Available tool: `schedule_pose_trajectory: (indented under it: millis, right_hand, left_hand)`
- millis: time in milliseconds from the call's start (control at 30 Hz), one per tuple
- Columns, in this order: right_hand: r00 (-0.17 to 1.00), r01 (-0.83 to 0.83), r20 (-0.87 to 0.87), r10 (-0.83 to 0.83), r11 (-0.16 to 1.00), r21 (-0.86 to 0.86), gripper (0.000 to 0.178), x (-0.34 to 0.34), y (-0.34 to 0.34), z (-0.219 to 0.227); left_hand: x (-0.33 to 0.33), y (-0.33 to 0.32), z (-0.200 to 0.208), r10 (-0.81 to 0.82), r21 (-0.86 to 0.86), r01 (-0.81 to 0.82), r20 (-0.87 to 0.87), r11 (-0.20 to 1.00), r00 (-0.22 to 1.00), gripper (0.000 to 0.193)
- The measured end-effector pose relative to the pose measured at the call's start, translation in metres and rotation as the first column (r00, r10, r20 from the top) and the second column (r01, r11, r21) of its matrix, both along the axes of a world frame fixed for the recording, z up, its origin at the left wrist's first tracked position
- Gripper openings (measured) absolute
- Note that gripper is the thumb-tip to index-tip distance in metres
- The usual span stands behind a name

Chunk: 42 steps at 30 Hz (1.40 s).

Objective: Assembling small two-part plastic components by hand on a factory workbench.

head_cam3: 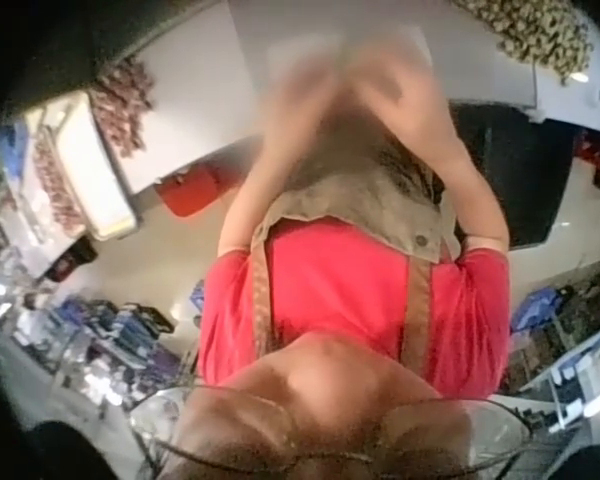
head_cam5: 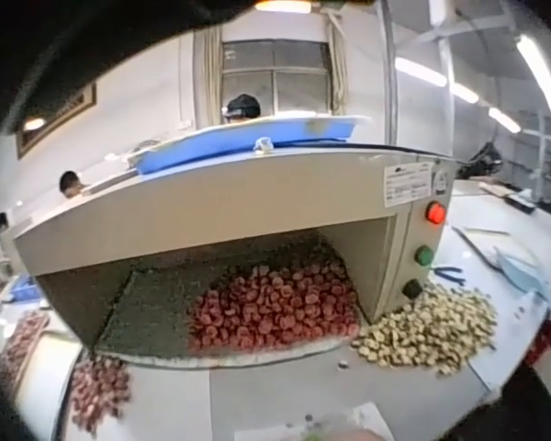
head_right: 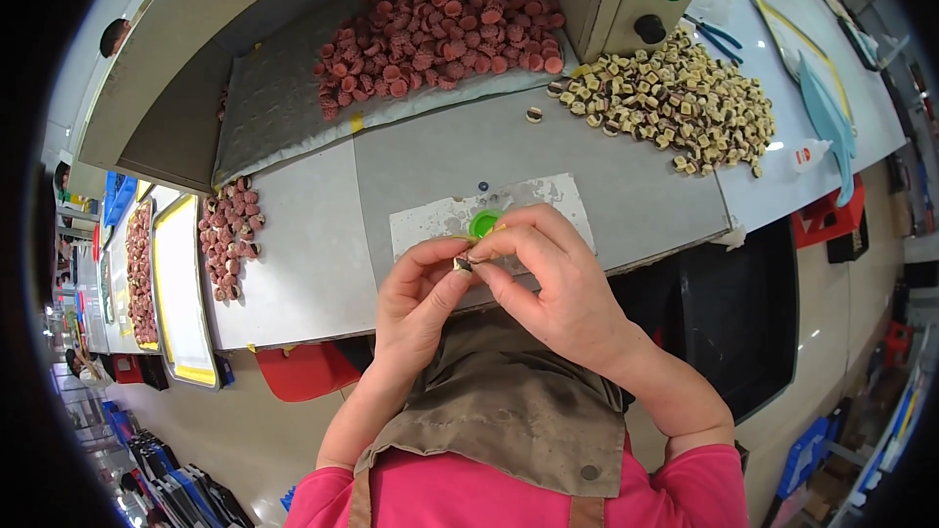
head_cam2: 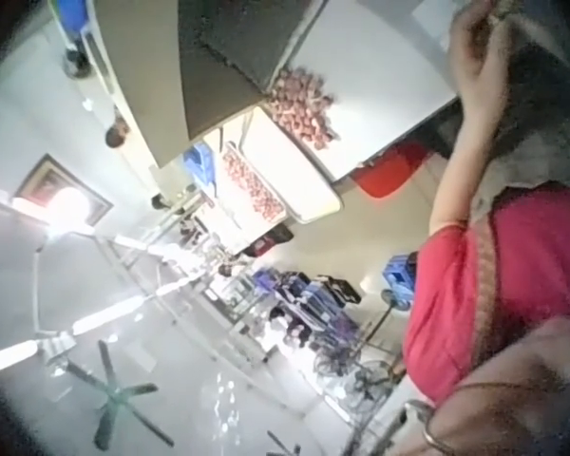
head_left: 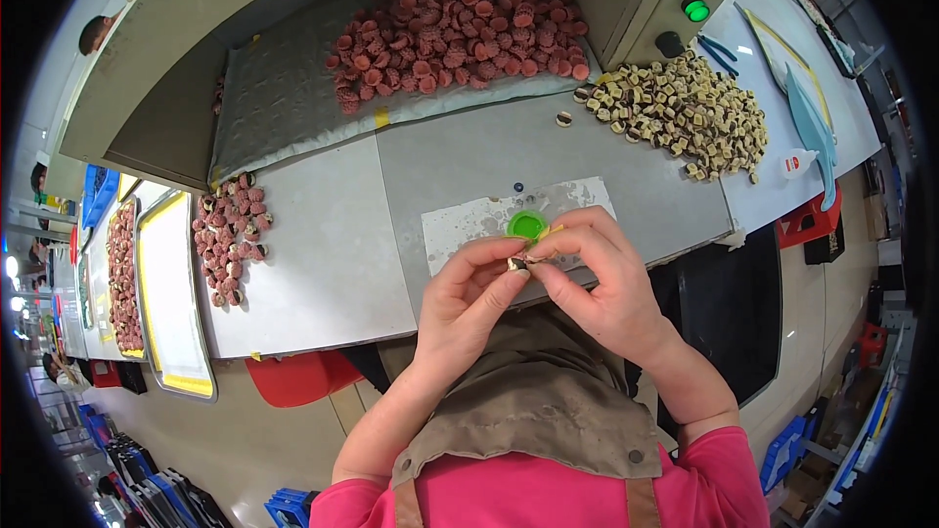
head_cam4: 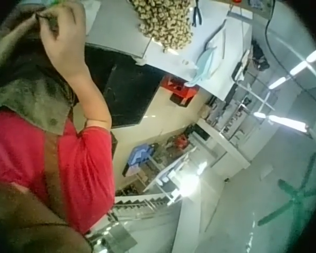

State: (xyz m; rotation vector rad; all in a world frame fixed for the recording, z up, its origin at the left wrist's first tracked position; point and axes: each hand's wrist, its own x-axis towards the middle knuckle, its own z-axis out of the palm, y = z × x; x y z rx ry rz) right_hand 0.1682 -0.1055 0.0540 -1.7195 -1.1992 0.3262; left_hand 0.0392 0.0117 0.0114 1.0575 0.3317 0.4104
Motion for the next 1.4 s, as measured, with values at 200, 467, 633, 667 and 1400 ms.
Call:
schedule_pose_trajectory:
  millis: [200, 467, 633, 667, 1400]
  right_hand:
    - [1.000, -0.015, 0.016, 0.015, 1.000, -0.025, 0.018, 0.001, -0.001, -0.001]
    - [1.000, -0.007, 0.017, 0.007, 1.000, -0.021, 0.016, 0.001, 0.000, -0.008]
    - [0.992, 0.005, -0.123, -0.007, 1.000, -0.021, 0.016, -0.002, 0.000, -0.011]
    - [0.984, 0.031, -0.175, -0.037, 0.999, -0.035, 0.016, -0.006, 0.000, -0.011]
    - [0.997, 0.007, -0.071, -0.010, 0.999, -0.047, 0.019, 0.002, 0.002, -0.009]
  left_hand:
    - [0.000, -0.004, -0.006, 0.048, 0.227, -0.042, -0.021, 0.973, 0.999, 0.025]
    - [0.005, -0.005, -0.014, 0.085, 0.341, -0.094, 0.041, 0.936, 0.996, 0.024]
    - [0.004, -0.004, -0.009, 0.070, 0.334, -0.072, 0.019, 0.940, 0.997, 0.026]
    - [0.004, -0.003, -0.008, 0.069, 0.335, -0.072, 0.020, 0.939, 0.997, 0.026]
    - [0.003, -0.001, -0.006, 0.034, 0.391, -0.002, -0.075, 0.920, 0.997, 0.031]
